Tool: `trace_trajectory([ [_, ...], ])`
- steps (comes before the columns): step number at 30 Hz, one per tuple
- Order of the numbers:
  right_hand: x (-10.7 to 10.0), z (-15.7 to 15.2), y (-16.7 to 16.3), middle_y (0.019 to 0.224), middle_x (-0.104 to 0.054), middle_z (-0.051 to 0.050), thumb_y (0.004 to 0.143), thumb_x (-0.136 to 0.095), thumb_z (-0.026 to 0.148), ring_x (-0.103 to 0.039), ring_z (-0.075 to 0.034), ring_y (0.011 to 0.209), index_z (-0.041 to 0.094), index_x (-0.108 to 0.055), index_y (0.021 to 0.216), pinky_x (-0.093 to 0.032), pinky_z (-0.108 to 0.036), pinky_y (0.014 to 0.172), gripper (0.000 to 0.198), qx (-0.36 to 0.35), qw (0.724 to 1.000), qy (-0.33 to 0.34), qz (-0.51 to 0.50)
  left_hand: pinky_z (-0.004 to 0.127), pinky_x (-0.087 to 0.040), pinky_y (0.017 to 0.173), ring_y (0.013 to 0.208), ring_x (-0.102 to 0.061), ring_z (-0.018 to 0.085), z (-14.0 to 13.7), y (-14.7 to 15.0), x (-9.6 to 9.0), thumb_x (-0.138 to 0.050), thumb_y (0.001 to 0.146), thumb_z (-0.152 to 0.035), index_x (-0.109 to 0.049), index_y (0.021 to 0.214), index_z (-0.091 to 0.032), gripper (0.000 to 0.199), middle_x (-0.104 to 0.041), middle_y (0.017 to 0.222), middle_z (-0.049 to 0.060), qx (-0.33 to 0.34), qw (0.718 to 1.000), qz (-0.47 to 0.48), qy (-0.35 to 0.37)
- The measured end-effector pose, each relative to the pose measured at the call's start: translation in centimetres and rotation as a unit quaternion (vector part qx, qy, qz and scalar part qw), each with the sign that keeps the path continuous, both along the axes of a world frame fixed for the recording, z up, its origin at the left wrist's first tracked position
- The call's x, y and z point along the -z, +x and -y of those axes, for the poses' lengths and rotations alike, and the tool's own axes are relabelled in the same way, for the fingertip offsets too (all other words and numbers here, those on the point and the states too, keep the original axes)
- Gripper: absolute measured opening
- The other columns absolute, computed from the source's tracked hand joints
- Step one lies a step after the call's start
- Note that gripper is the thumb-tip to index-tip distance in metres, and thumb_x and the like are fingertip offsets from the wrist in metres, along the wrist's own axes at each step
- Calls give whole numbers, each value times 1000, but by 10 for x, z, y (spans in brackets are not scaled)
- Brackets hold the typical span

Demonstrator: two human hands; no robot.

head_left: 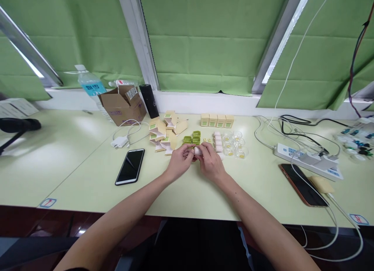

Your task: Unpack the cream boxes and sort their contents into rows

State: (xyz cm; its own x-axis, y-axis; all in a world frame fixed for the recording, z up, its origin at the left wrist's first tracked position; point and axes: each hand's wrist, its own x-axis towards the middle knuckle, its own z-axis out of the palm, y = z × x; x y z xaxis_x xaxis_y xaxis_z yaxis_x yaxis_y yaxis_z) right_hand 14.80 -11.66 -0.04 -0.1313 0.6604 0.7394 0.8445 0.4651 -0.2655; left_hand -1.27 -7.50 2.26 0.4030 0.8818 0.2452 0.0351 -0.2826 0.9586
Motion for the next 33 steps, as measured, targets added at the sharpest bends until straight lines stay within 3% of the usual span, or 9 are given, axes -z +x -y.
trace_trajectory([
  [4,-1,-1,9,124,-59,-17,105,-45,27,-63,-30,118,21,-54,133,-61,-49,96,31,-21,998,-3,-56,37,-62,88,106,-70,23,-5,-7,1,-67,89,-36,-63,130,-20,44,-70,128,11,32,993,-51,99],
  [8,-2,-1,10,126,-58,-16,104,-48,28,-61,-30,121,23,-54,133,-61,-49,97,30,-46,995,-15,-88,37,-57,88,102,-65,22,-9,-10,0,-68,86,-28,-63,129,-23,43,-70,122,8,3,979,-112,168],
  [15,-7,1,9,125,-60,-16,104,-46,31,-64,-29,114,22,-56,130,-61,-44,83,28,-43,994,-43,-88,40,-54,98,107,-65,23,-9,-11,-2,-67,87,-24,-62,125,-22,38,-71,119,6,-14,970,-151,188],
  [19,-9,2,9,122,-63,-16,105,-47,35,-65,-29,107,21,-58,125,-58,-43,81,27,-5,998,-12,-58,43,-53,101,109,-66,25,-6,-10,-2,-66,90,-26,-61,128,-23,39,-71,122,7,-27,960,-167,224],
  [22,-10,2,8,119,-63,-15,105,-47,35,-65,-28,104,21,-57,124,-56,-43,82,25,-14,998,14,-62,43,-53,100,106,-67,25,-6,-10,-1,-65,91,-26,-61,129,-23,38,-72,121,7,-35,949,-186,252],
  [26,-20,4,12,115,-60,-13,102,-50,35,-62,-27,103,22,-54,123,-55,-42,82,25,-10,989,57,-136,45,-53,101,104,-69,26,-11,-13,4,-66,90,-27,-62,127,-22,37,-74,116,8,-41,943,-213,254],
  [30,-35,8,25,117,-58,-14,99,-55,36,-59,-27,102,23,-55,120,-53,-40,75,25,43,970,88,-223,45,-54,100,105,-69,27,-17,-15,8,-68,90,-31,-63,128,-22,39,-74,115,8,-66,954,-202,214],
  [33,-43,9,38,119,-59,-14,98,-55,38,-59,-28,105,24,-59,120,-53,-40,76,26,84,959,82,-257,45,-53,102,107,-68,27,-16,-14,6,-66,91,-29,-61,131,-23,41,-73,117,7,-84,952,-188,225],
])
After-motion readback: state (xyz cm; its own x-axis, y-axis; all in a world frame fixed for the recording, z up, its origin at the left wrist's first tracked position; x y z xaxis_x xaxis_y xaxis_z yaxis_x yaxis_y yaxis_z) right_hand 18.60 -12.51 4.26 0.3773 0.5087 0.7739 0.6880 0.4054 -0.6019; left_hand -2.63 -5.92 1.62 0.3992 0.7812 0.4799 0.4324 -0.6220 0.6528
